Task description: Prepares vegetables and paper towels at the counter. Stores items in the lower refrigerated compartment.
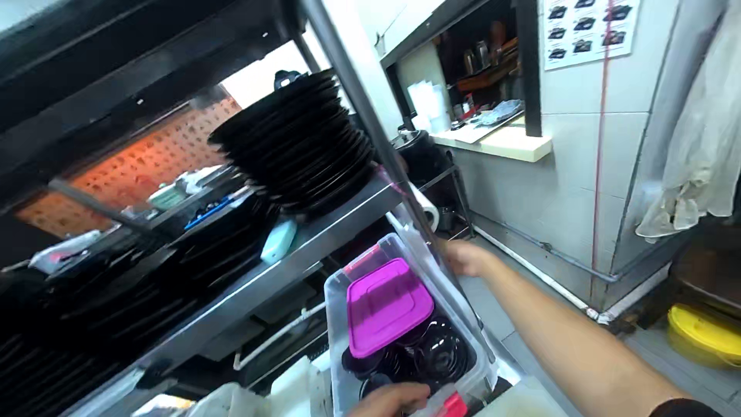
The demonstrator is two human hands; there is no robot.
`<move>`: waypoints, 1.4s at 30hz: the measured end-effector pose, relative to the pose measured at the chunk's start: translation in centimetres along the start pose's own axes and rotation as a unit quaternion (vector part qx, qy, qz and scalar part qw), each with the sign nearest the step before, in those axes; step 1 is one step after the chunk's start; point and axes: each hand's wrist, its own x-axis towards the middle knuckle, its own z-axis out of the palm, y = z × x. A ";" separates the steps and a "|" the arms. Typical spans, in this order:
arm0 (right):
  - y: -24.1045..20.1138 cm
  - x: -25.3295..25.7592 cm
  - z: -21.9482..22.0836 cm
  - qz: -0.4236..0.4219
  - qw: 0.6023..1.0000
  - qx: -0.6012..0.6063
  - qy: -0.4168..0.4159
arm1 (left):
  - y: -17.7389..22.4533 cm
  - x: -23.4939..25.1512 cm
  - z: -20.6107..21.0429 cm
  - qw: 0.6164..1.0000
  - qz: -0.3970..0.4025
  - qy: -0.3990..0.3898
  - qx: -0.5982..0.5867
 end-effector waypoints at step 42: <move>-2.6 3.3 -2.5 -0.042 0.910 0.393 -0.127 | -0.4 29.8 -4.1 0.745 -0.061 0.140 -0.650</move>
